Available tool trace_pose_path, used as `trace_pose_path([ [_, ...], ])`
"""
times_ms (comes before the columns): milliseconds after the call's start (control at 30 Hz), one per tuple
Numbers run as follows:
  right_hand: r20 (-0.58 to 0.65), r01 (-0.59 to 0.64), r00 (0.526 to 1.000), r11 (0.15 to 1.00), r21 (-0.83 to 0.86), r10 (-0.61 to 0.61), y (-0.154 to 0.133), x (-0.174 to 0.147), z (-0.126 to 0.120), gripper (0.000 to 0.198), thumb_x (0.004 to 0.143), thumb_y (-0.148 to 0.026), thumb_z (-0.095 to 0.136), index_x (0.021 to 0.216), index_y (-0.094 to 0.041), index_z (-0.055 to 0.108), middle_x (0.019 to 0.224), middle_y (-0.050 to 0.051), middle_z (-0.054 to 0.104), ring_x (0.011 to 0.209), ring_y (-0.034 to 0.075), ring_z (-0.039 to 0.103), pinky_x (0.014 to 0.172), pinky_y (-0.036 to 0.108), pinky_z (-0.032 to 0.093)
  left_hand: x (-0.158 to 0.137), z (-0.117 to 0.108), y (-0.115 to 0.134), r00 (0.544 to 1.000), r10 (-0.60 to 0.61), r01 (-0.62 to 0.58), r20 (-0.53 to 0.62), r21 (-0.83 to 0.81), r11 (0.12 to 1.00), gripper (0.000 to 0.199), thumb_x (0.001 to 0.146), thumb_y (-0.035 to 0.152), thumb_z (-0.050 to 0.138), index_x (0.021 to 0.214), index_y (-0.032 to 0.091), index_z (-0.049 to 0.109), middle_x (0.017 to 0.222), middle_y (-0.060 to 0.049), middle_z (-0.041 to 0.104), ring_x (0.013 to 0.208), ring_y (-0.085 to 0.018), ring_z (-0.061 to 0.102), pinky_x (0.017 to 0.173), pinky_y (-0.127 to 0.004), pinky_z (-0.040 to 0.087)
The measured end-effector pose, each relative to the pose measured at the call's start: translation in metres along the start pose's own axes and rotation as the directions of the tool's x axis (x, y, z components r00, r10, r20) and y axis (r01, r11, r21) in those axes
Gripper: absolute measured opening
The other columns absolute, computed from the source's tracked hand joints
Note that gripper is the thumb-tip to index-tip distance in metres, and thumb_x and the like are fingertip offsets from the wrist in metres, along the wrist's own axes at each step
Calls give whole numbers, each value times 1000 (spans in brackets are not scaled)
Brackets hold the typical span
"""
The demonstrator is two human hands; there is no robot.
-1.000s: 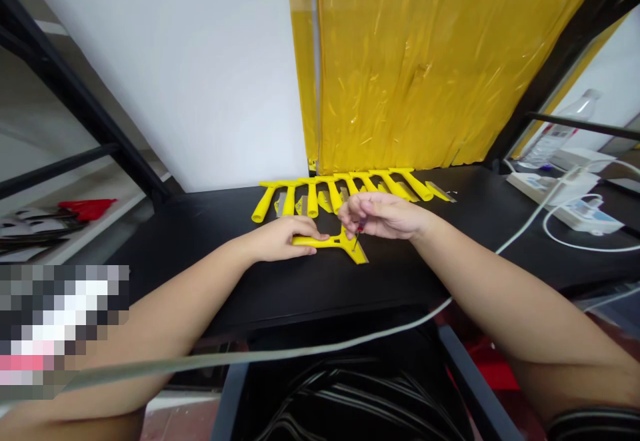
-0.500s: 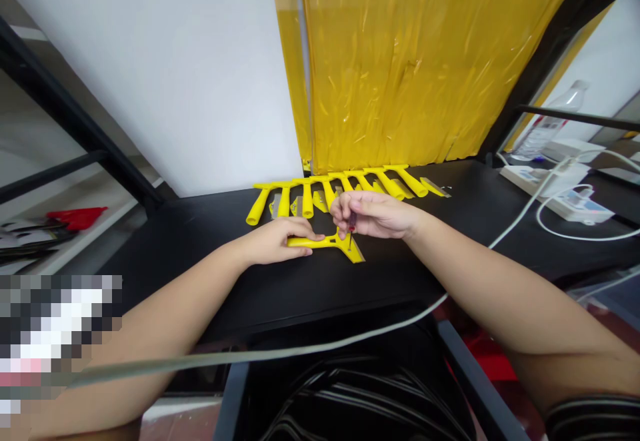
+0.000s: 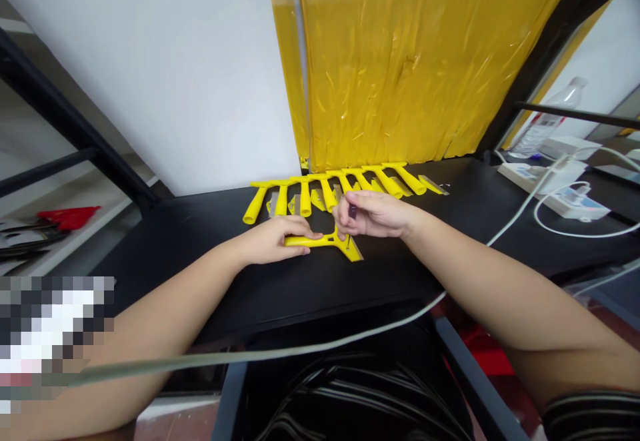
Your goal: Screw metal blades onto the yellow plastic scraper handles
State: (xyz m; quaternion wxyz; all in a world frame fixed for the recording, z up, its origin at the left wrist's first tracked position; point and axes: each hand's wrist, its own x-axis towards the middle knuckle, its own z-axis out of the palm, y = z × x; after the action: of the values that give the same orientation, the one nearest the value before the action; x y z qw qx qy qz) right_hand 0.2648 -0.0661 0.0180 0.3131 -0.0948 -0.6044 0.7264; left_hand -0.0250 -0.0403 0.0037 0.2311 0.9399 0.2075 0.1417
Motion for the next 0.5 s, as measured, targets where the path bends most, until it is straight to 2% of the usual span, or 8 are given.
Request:
trace_pose_path([
  [67, -18, -8, 1000, 1000, 18, 8, 0, 2, -1, 47, 104, -61, 63, 91, -17, 71, 55, -9, 40, 51, 10, 40, 74, 33, 52, 0, 0, 1, 1000, 5, -5, -5, -3, 1000, 34, 98, 34, 74, 130, 22, 78, 112, -11, 75, 101, -21, 72, 93, -33, 58],
  [133, -86, 24, 996, 999, 44, -20, -4, 3, 0, 50, 107, -65, 55, 93, -19, 70, 51, -11, 29, 47, 10, 30, 68, 31, 49, 0, 0, 2, 1000, 10, -10, -8, 1, 1000, 34, 98, 33, 74, 130, 22, 78, 113, -11, 75, 103, -21, 72, 95, -34, 57],
  [233, -235, 106, 968, 994, 38, -94, -17, 1, 0, 53, 109, -69, 45, 93, -23, 65, 53, -10, 25, 48, 11, 27, 60, 27, 43, -1, -3, 4, 1000, 10, -10, -5, 11, 1000, 34, 99, 33, 73, 132, 22, 77, 112, -10, 75, 102, -21, 72, 94, -33, 57],
  [333, -296, 124, 946, 991, -52, -134, -26, -4, -7, 45, 106, -66, 54, 94, -23, 61, 56, -10, 30, 47, 10, 25, 53, 23, 32, -2, -6, 6, 1000, 5, -5, -29, 4, 1000, 33, 99, 33, 74, 130, 21, 78, 114, -11, 76, 102, -20, 72, 93, -32, 58],
  [433, -387, -38, 920, 968, -247, -63, -27, -7, -16, 40, 100, -61, 63, 94, -21, 60, 56, -9, 40, 45, 8, 22, 47, 23, 18, -3, -9, 6, 998, 1, -1, -67, 0, 1000, 32, 98, 32, 74, 127, 20, 78, 117, -11, 77, 105, -22, 73, 94, -34, 58],
  [500, -504, -238, 864, 873, -425, -10, -24, -7, -19, 39, 102, -58, 59, 93, -20, 61, 58, -6, 52, 44, 9, 27, 45, 24, 17, -4, -9, 5, 996, 8, -7, -84, 4, 1000, 32, 98, 32, 74, 128, 21, 78, 119, -12, 77, 107, -22, 74, 96, -36, 59],
])
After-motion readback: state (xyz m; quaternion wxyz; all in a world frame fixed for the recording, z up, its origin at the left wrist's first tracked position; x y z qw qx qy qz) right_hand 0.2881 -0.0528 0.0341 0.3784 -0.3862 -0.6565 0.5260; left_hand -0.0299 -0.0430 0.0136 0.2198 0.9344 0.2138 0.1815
